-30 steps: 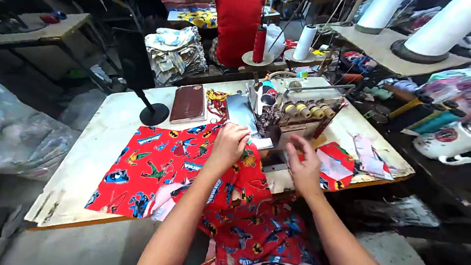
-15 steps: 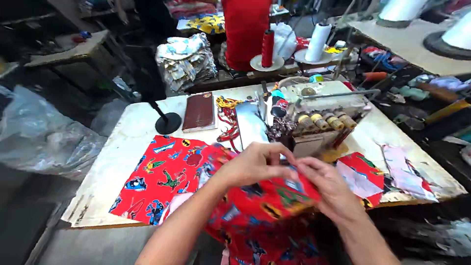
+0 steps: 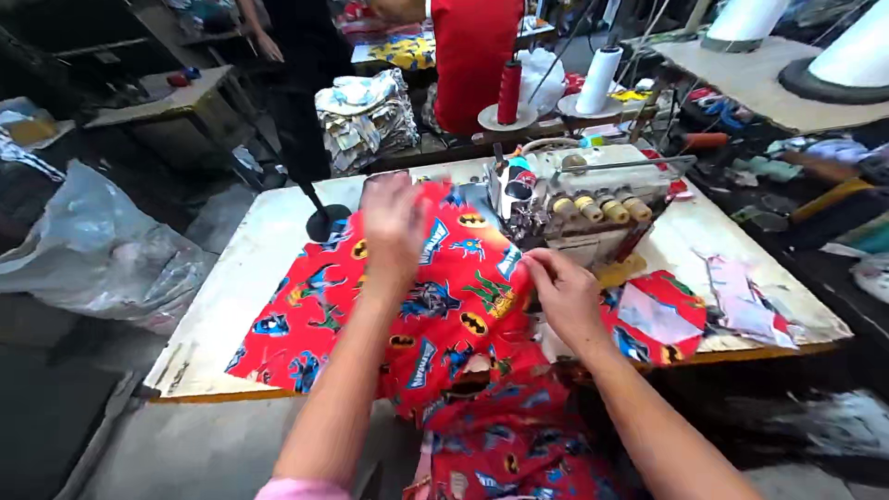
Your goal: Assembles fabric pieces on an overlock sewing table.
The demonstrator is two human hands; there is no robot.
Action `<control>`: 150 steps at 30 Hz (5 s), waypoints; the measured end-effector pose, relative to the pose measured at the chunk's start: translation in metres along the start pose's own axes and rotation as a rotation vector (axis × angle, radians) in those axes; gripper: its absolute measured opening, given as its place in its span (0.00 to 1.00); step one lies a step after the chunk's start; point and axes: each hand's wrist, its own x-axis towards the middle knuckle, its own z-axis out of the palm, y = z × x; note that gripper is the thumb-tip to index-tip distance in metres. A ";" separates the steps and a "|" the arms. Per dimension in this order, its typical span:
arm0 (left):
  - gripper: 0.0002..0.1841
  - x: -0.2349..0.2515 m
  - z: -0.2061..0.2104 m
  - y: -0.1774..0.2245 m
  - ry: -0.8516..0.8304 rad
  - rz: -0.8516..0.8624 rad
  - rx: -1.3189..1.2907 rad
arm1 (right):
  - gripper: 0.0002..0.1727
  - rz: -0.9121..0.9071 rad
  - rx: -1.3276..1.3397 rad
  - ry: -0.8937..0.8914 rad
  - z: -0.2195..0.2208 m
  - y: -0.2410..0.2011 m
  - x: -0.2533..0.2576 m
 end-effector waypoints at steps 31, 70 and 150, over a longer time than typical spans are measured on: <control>0.13 -0.111 0.147 0.165 -0.608 0.126 -0.745 | 0.12 0.484 -0.235 -0.104 -0.111 0.119 -0.071; 0.08 -0.096 -0.024 0.097 -0.332 -0.398 -0.734 | 0.11 0.590 0.593 -0.515 -0.058 -0.044 -0.101; 0.13 -0.030 0.025 0.089 -0.517 -0.024 -0.233 | 0.15 0.641 0.808 -0.301 -0.014 0.034 -0.041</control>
